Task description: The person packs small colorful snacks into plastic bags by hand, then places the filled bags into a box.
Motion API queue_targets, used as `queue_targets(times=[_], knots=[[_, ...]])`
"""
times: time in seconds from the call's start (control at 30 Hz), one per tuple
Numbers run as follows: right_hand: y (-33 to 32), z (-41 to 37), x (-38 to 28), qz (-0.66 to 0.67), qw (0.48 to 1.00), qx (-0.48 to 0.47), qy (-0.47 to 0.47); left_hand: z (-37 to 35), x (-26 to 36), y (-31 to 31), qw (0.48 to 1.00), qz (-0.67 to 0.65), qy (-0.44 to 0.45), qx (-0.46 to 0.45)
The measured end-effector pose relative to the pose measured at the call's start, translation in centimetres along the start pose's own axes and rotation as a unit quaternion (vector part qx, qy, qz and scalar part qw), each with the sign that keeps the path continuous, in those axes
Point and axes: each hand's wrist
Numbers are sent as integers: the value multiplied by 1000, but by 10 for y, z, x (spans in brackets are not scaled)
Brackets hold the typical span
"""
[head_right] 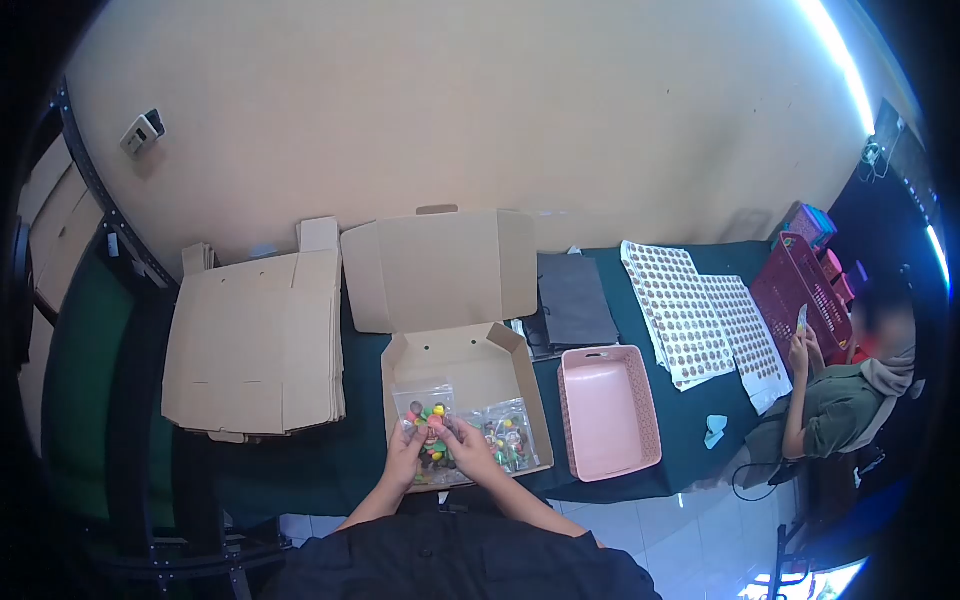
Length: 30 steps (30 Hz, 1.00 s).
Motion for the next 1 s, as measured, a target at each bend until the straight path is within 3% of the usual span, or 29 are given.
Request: queue_targets(times=[0.1, 0.13, 0.2, 0.27, 0.33, 0.4, 0.47, 0.5, 0.53, 0.6, 0.63, 0.67, 0.7, 0.73, 0.8, 0.87, 0.93, 1.0], knots=[[-6, 3, 16, 18, 999, -18, 28, -1, -2, -6, 1000, 12, 2, -9], [-6, 3, 18, 17, 999, -17, 24, -2, -7, -14, 997, 59, -54, 18], [-8, 3, 18, 127, 985, 16, 114, -3, -6, -17, 985, 117, -115, 46], [-15, 7, 46, 83, 989, 41, 114, -3, 2, 3, 999, -14, -39, 4], [-15, 9, 35, 67, 995, -31, 70, -2, 0, 1, 994, 99, -7, -52], [-16, 6, 22, 67, 996, 16, 56, -5, -5, -3, 993, 87, -44, -69], [-17, 6, 17, 71, 995, 53, 46, -11, -5, -4, 963, 236, 14, -132], [-23, 5, 14, 106, 992, 47, 49, -16, 8, 3, 963, 194, -69, -173], [-28, 5, 12, 141, 988, 41, 51, -15, 5, 6, 964, 180, -41, -191], [-32, 5, 11, 115, 992, 29, 53, -7, -1, -3, 928, 310, 51, -199], [-34, 5, 12, 88, 994, 19, 60, -6, -1, -3, 927, 311, 55, -200], [-35, 4, 12, 61, 996, 10, 69, -7, -2, -1, 966, 228, 44, -117], [-30, 3, 2, 55, 998, -16, -6, -6, 1, 2, 989, 140, 33, -32], [-30, 3, 4, 55, 998, -17, -8, -4, 6, -1, 989, 141, 35, -32], [-31, 3, 11, -3, 998, -54, -22, 2, 22, -11, 982, 157, -96, -40], [-39, 0, 11, 17, 996, -76, 31, 3, 25, -15, 979, 182, -90, -26], [-43, -1, 3, 56, 990, -121, 38, 9, 30, -20, 968, 206, 54, -129], [-49, -4, -4, 39, 990, -131, 38, 6, 41, -14, 971, 179, 27, -158]])
Point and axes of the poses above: each hand's wrist, its own z-axis towards the middle knuckle, its own y-axis out of the palm, x = y × z, and after that the axes turned 1 degree about z, right-handed
